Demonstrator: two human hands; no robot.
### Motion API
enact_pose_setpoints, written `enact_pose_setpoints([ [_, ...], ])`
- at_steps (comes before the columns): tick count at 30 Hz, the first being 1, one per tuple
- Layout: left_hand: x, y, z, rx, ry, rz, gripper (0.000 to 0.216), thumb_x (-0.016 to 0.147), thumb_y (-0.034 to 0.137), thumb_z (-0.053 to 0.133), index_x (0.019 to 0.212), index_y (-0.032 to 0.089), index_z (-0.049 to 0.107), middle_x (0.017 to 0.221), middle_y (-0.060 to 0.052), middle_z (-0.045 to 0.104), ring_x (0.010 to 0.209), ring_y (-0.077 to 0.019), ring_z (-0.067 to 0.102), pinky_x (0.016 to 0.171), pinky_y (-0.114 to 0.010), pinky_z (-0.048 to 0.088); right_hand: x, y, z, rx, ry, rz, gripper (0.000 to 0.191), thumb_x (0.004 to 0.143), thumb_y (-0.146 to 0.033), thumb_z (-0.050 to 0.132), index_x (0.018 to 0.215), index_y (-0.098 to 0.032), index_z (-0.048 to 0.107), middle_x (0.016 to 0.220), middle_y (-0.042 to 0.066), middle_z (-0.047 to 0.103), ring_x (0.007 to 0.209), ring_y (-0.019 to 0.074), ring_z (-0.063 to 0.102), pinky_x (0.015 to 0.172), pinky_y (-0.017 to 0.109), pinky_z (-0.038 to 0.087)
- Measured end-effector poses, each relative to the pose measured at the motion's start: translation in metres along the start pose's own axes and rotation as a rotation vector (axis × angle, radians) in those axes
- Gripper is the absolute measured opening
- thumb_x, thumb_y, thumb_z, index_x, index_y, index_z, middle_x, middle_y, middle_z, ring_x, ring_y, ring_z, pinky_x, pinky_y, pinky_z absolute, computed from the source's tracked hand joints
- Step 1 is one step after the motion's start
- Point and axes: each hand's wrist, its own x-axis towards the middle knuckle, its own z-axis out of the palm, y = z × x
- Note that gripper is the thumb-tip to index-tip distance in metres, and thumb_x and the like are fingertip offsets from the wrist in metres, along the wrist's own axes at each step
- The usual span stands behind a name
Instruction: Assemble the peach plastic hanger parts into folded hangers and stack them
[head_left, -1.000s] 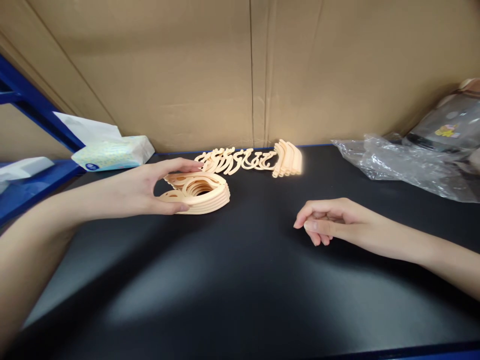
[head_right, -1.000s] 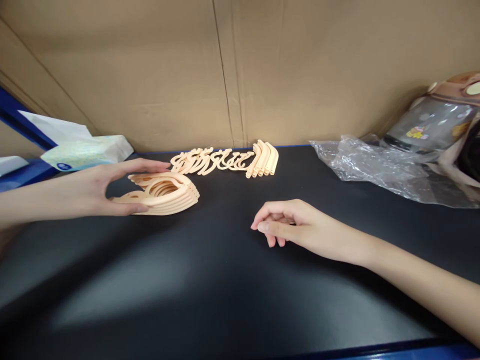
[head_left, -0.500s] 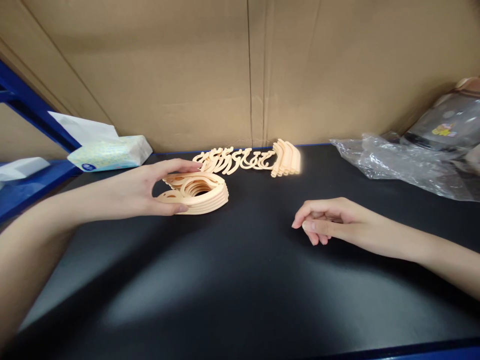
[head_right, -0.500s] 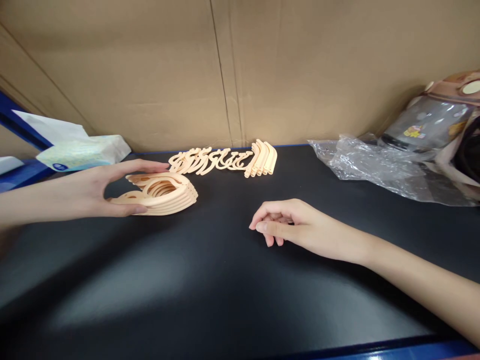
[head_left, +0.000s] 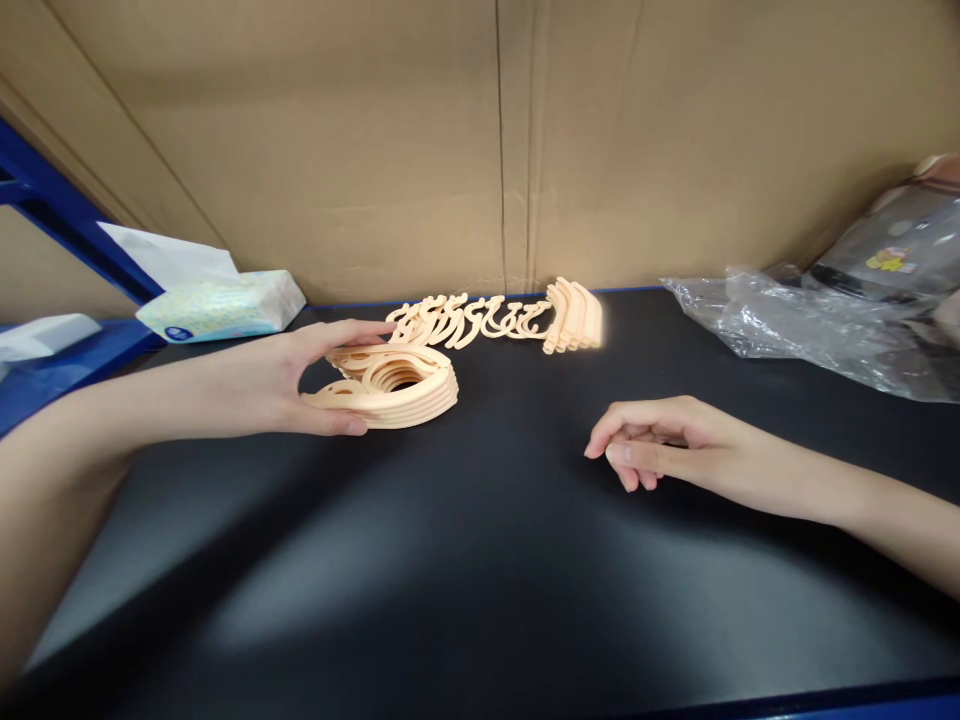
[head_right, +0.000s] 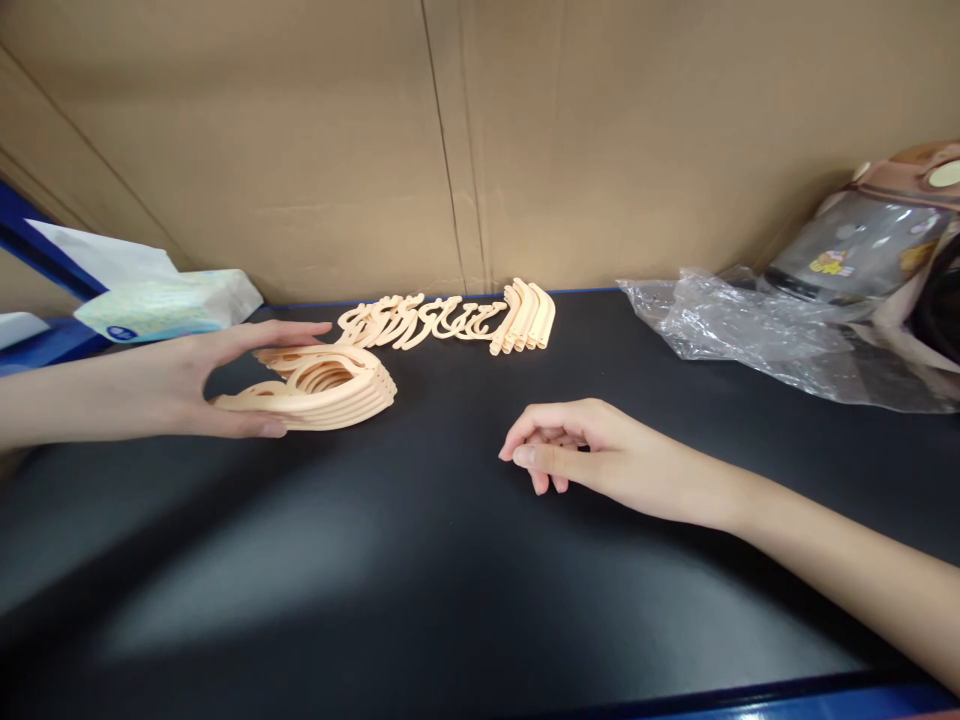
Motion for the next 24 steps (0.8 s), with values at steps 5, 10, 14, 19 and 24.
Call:
enact_pose_setpoints([
  [5,0.003,-0.007,-0.002,-0.023,-0.077,-0.156,0.085,0.074,0.060,0.065,0.147,0.035,0.029,0.145,0.002,0.046,0.117,-0.0222,0.057,0.100,-0.033,0.043,0.001,0.000,0.000,-0.004,-0.003,-0.002,0.023,0.096,-0.040,0.051,0.099,-0.021,0.065,0.075,-0.002,0.060,0.071,0.0114,0.056,0.063,0.024,0.041],
  [10,0.003,-0.011,-0.004,-0.036,-0.104,-0.221,0.088,0.072,0.062,0.066,0.147,0.041,0.025,0.140,0.005,0.050,0.115,-0.0211,0.059,0.097,-0.027,0.043,0.001,0.000,0.001,-0.012,-0.006,0.004,0.025,0.095,-0.043,0.052,0.099,-0.022,0.065,0.075,-0.002,0.060,0.071,0.0115,0.056,0.063,0.024,0.041],
  [14,0.003,-0.012,-0.004,-0.028,-0.103,-0.204,0.088,0.071,0.063,0.067,0.146,0.044,0.025,0.142,0.006,0.048,0.119,-0.0222,0.056,0.099,-0.028,0.041,0.000,-0.001,0.000,-0.015,-0.005,0.004,0.025,0.095,-0.044,0.052,0.098,-0.022,0.065,0.074,-0.002,0.061,0.070,0.0112,0.056,0.064,0.024,0.041],
  [19,0.005,-0.008,-0.004,-0.070,-0.122,-0.218,0.089,0.070,0.063,0.067,0.145,0.042,0.026,0.143,0.006,0.048,0.118,-0.0227,0.057,0.099,-0.029,0.042,-0.001,-0.001,0.000,-0.021,-0.005,0.002,0.026,0.095,-0.045,0.051,0.098,-0.023,0.065,0.074,-0.002,0.061,0.070,0.0113,0.056,0.064,0.024,0.041],
  [24,0.006,-0.007,-0.004,-0.083,-0.129,-0.222,0.088,0.070,0.063,0.067,0.145,0.042,0.026,0.142,0.006,0.048,0.117,-0.0217,0.057,0.099,-0.029,0.042,-0.001,-0.001,0.000,-0.020,-0.007,-0.007,0.026,0.095,-0.045,0.052,0.099,-0.022,0.065,0.075,-0.002,0.061,0.071,0.0118,0.056,0.064,0.025,0.041],
])
